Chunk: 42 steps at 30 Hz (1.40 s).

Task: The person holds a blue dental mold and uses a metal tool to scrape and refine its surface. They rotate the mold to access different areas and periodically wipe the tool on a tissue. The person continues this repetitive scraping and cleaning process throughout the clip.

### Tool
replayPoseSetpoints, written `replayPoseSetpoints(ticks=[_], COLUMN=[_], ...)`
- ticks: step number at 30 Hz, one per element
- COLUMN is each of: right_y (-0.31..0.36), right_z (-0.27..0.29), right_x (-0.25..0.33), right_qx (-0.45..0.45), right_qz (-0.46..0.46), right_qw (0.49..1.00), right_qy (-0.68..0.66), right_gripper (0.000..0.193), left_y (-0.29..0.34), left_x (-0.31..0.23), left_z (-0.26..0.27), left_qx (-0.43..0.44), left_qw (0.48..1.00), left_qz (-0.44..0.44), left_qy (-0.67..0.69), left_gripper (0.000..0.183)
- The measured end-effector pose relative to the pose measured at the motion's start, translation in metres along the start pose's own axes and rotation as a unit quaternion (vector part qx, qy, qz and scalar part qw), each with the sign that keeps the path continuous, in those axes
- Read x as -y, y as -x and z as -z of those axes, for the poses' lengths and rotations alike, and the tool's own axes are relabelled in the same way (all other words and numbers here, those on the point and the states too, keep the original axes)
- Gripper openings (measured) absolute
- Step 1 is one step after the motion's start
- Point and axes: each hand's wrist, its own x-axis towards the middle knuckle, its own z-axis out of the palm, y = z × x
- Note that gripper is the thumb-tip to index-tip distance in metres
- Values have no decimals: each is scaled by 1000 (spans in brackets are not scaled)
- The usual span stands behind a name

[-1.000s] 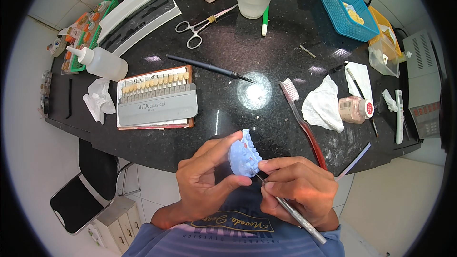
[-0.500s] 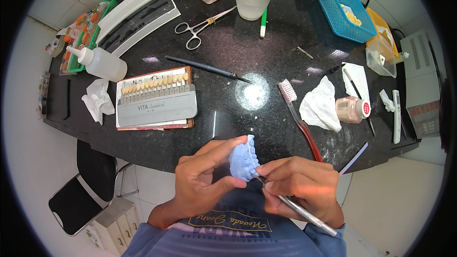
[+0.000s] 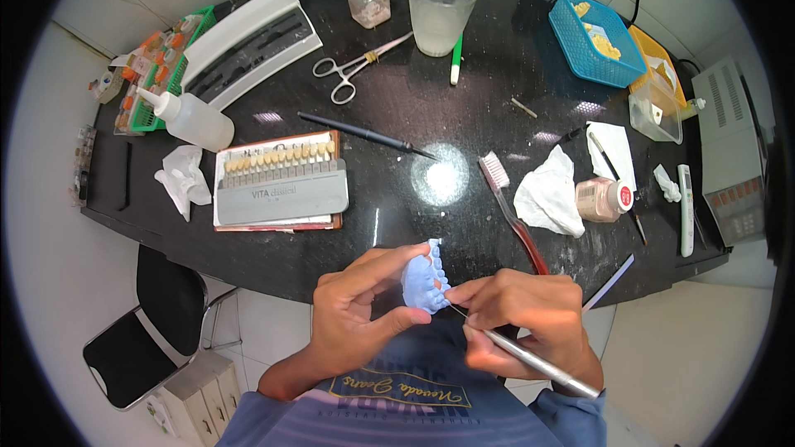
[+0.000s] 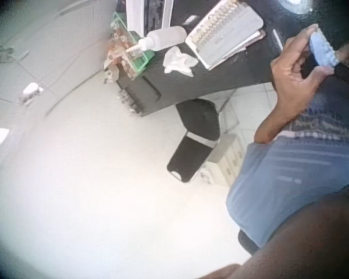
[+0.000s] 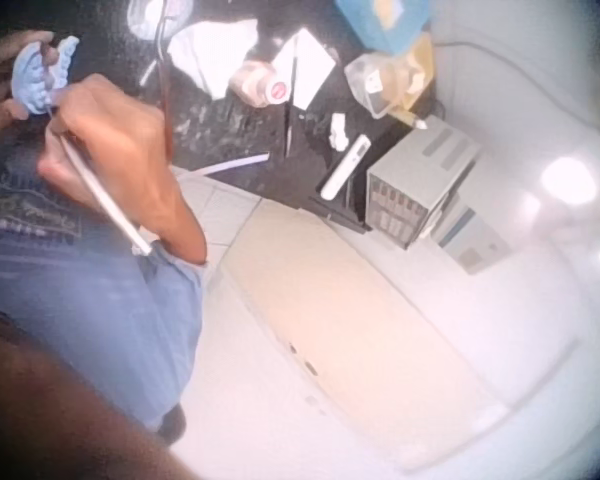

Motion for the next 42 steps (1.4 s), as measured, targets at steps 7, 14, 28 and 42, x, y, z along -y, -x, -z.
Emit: replayPoseSetpoints(ticks=[7, 14, 28, 42], right_y=[8, 11, 9, 8], right_z=[-40, -46, -41, -37], right_x=[-7, -9, -13, -13], right_qx=[-186, -185, -164, -139], right_qz=[58, 62, 38, 32], right_qw=[980, 981, 986, 990], right_qy=[-31, 8, 7, -2], right_gripper=[23, 24, 22, 25], left_y=[6, 7, 7, 10], left_x=[15, 25, 33, 32], left_z=[-19, -22, -23, -21], left_qx=[-56, -72, -89, -87], left_qw=[992, 982, 962, 968], left_qz=[-114, -174, -233, -212], left_qy=[6, -37, -112, -97], left_gripper=[61, 62, 65, 70])
